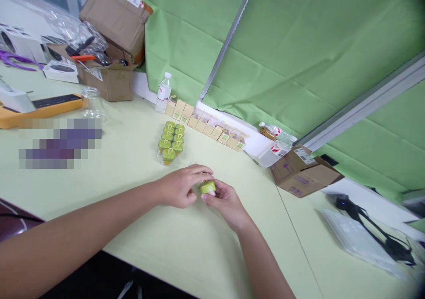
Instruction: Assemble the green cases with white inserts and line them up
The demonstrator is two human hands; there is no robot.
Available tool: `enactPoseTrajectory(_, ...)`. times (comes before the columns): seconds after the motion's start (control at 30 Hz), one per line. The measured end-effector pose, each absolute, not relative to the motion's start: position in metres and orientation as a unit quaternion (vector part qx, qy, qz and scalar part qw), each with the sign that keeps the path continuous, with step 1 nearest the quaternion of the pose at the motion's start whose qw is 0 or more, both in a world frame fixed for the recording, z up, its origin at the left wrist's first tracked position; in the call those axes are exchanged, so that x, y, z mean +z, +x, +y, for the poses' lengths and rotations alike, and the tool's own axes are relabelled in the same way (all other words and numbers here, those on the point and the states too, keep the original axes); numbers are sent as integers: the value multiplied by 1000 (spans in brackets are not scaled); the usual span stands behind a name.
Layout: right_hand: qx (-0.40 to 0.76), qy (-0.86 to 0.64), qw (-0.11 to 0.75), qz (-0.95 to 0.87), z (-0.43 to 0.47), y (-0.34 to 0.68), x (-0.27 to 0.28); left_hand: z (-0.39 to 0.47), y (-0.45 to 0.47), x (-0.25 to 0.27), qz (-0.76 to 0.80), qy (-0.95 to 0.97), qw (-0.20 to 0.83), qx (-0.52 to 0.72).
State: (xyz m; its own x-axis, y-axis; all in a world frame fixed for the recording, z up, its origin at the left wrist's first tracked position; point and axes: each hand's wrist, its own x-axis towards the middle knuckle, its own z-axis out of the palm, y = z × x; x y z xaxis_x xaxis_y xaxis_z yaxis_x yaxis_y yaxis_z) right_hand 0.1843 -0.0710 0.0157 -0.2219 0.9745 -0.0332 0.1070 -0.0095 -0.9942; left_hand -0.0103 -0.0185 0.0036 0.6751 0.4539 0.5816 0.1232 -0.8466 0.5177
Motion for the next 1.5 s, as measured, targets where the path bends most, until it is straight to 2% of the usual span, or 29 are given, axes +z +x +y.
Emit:
enactPoseTrajectory(0.2,547,-456,411,-570,-71,186,14,-22,-8,9,136,904,208,349)
enactPoseTrajectory(0.4,544,-492,431,-525,-68,193,14,-12,-13,4,199,888,218,352)
enactPoseTrajectory(0.5,484,-532,448,-531,-65,200,11,-8,-14,2,246,865,222,377)
enactPoseTrajectory(0.63,299,-600,444,-594,-61,211,3,-4,-15,0,295,835,223,408)
enactPoseTrajectory(0.7,260,-613,440,-602,-60,213,-1,-4,-16,0,299,830,225,414)
enactPoseTrajectory(0.93,310,-597,457,-582,-57,201,-12,-4,-13,1,310,804,233,451)
enactPoseTrajectory(1.07,253,-591,452,-619,-57,199,-15,-6,-12,3,308,807,242,442)
enactPoseTrajectory(1.3,177,-623,365,-669,-55,202,-19,-12,-12,5,300,825,261,401)
enactPoseTrajectory(1.5,177,-642,374,-645,-59,210,-11,-12,-11,3,291,826,273,398)
